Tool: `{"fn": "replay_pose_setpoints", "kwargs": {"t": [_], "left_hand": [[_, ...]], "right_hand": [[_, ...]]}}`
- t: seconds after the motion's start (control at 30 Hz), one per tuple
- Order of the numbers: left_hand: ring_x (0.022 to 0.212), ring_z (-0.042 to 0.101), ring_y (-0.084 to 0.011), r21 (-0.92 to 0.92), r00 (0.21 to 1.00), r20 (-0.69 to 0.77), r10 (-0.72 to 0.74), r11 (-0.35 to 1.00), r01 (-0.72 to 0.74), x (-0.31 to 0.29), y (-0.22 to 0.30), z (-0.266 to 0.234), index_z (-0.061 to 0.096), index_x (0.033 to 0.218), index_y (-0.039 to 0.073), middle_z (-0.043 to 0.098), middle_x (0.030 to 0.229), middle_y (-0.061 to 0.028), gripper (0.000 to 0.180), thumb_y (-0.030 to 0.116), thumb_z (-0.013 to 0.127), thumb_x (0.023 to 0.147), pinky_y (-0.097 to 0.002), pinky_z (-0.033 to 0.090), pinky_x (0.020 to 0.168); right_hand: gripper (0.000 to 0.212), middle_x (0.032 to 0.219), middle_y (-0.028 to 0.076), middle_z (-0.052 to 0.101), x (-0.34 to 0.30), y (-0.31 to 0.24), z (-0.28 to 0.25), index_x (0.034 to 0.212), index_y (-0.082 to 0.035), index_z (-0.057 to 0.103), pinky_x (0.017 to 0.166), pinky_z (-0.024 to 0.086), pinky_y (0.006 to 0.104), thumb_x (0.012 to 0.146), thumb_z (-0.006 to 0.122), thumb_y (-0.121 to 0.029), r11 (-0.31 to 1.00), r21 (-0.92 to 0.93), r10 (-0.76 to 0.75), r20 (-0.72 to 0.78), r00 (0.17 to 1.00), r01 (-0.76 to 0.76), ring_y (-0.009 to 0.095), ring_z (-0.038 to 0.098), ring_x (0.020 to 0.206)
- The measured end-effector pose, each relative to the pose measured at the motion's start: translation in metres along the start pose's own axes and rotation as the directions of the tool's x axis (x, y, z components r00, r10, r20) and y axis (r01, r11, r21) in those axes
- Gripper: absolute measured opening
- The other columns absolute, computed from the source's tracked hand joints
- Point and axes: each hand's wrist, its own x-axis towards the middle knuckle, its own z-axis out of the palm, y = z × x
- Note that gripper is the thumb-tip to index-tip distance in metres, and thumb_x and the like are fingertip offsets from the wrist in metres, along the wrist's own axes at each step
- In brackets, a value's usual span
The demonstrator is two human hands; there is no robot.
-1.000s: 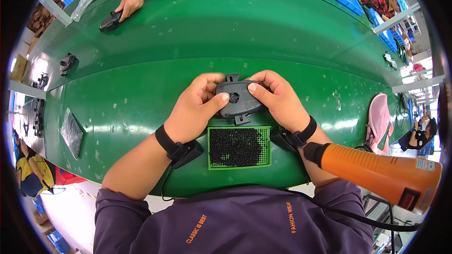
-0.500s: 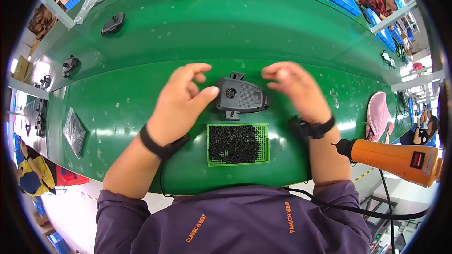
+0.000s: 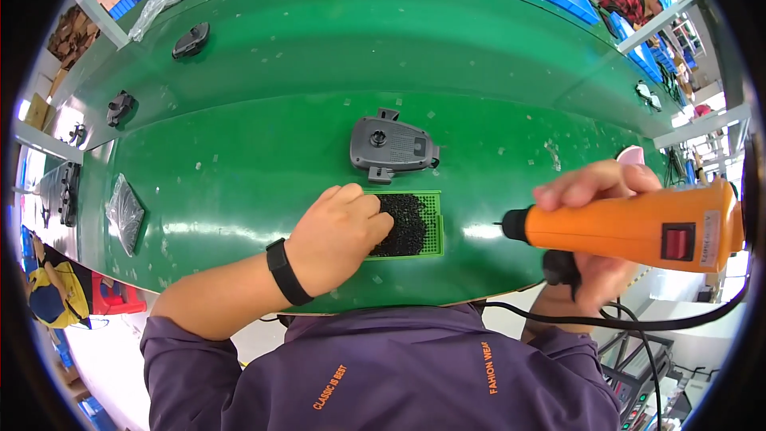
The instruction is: Assemble small plastic components using an electric screwdriver by fastening screws into pre-drilled holes.
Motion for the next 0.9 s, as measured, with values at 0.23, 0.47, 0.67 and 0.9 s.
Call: {"fn": "replay_pose_setpoints", "kwargs": {"t": [0.23, 0.47, 0.67, 0.9], "left_hand": [[0.077, 0.058, -0.0260, -0.220, 0.985, -0.164, -0.049, 0.975, 0.012, 0.002, -0.001, -0.002, 0.075, 0.094, 0.008, 0.061, 0.081, -0.0058, 0.011, 0.012, 0.077, 0.084, -0.0372, 0.050, 0.073], [0.078, 0.062, -0.0271, -0.306, 0.979, -0.174, -0.107, 0.951, 0.050, -0.007, -0.006, -0.012, 0.077, 0.094, 0.007, 0.067, 0.083, -0.0078, 0.010, 0.012, 0.076, 0.085, -0.0381, 0.052, 0.073], [0.080, 0.065, -0.0282, -0.373, 0.972, -0.196, -0.131, 0.927, 0.049, -0.008, -0.011, -0.012, 0.077, 0.093, 0.006, 0.070, 0.085, -0.0097, 0.008, 0.009, 0.075, 0.086, -0.0396, 0.054, 0.074], [0.070, 0.064, -0.0280, -0.489, 0.949, -0.249, -0.194, 0.871, 0.050, 0.040, -0.005, -0.049, 0.077, 0.092, 0.005, 0.069, 0.078, -0.0085, 0.012, 0.011, 0.080, 0.081, -0.0376, 0.052, 0.065]], "right_hand": [[0.084, 0.115, 0.014, 0.059, 0.036, 0.020, 0.045, 0.148, -0.009, 0.036, 0.076, 0.060, 0.0433, 0.086, 0.082, -0.041, 0.997, 0.002, 0.067, -0.399, 0.915, -0.072, 0.027, 0.068, 0.082], [0.081, 0.100, 0.010, 0.056, 0.064, 0.040, 0.050, 0.148, -0.007, 0.034, 0.076, 0.058, 0.0390, 0.087, 0.080, -0.035, 0.998, 0.051, -0.012, -0.247, 0.969, 0.025, 0.023, 0.066, 0.078], [0.081, 0.095, 0.008, 0.056, 0.082, 0.020, 0.055, 0.148, -0.001, 0.032, 0.071, 0.053, 0.0326, 0.092, 0.071, -0.045, 0.981, -0.112, 0.112, -0.345, 0.932, -0.159, 0.019, 0.060, 0.070], [0.082, 0.092, 0.007, 0.057, 0.074, 0.031, 0.030, 0.151, -0.001, 0.029, 0.067, 0.050, 0.0339, 0.096, 0.063, -0.051, 0.964, 0.265, 0.044, -0.264, 0.964, 0.028, 0.018, 0.058, 0.069]]}}
